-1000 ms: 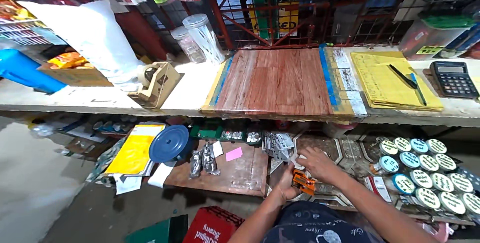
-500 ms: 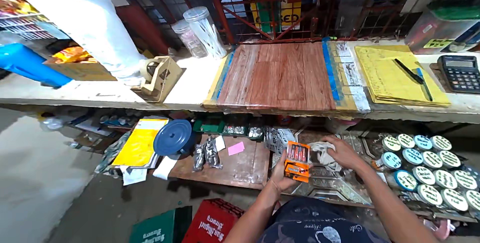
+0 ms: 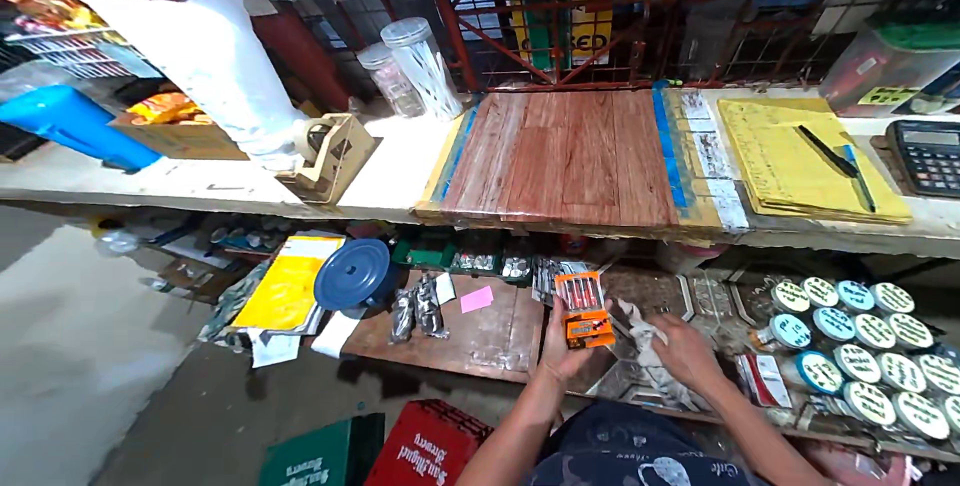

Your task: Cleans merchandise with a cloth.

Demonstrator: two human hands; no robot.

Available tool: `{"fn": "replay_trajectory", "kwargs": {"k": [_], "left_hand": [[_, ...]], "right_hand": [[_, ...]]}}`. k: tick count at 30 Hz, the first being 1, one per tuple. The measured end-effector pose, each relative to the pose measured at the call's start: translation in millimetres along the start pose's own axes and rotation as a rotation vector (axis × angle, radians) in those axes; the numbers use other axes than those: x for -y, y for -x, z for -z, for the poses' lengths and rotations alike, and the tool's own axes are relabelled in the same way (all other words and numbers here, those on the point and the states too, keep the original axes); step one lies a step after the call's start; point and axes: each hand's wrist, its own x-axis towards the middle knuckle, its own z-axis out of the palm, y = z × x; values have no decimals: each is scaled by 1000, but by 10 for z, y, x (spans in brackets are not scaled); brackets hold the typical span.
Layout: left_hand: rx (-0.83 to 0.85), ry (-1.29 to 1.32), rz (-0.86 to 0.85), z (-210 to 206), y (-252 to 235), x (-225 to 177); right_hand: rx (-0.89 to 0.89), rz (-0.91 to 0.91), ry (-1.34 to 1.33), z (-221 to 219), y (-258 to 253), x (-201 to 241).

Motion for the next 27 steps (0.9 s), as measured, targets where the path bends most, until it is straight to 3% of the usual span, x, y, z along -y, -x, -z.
{"fn": "replay_trajectory", "kwargs": {"k": [4,9,12,16,20,23,27], "left_hand": [[-26,-141,-2,-81,10,43],[-114,-504,-60,-127,21,40],[-140,-567,-113,-85,41,-36],[-154,-580,-175,-40,43,-13],[-206,-640,-247,29,2,59],[-214,-723,-251,19,12,155],[-195,-773,-238,-119,22,251]], "right_hand": [[53,69,-596,-132,76,-134],[-73,120,-973,-341,40,85],[-107,140,-873,-263,11,50],[-11,124,-551,-49,-34,-85],[-401,25,-696,145,3,-38],[-594,187,-678,187,82,226],[-441,475,-327,-134,-38,371]]}}
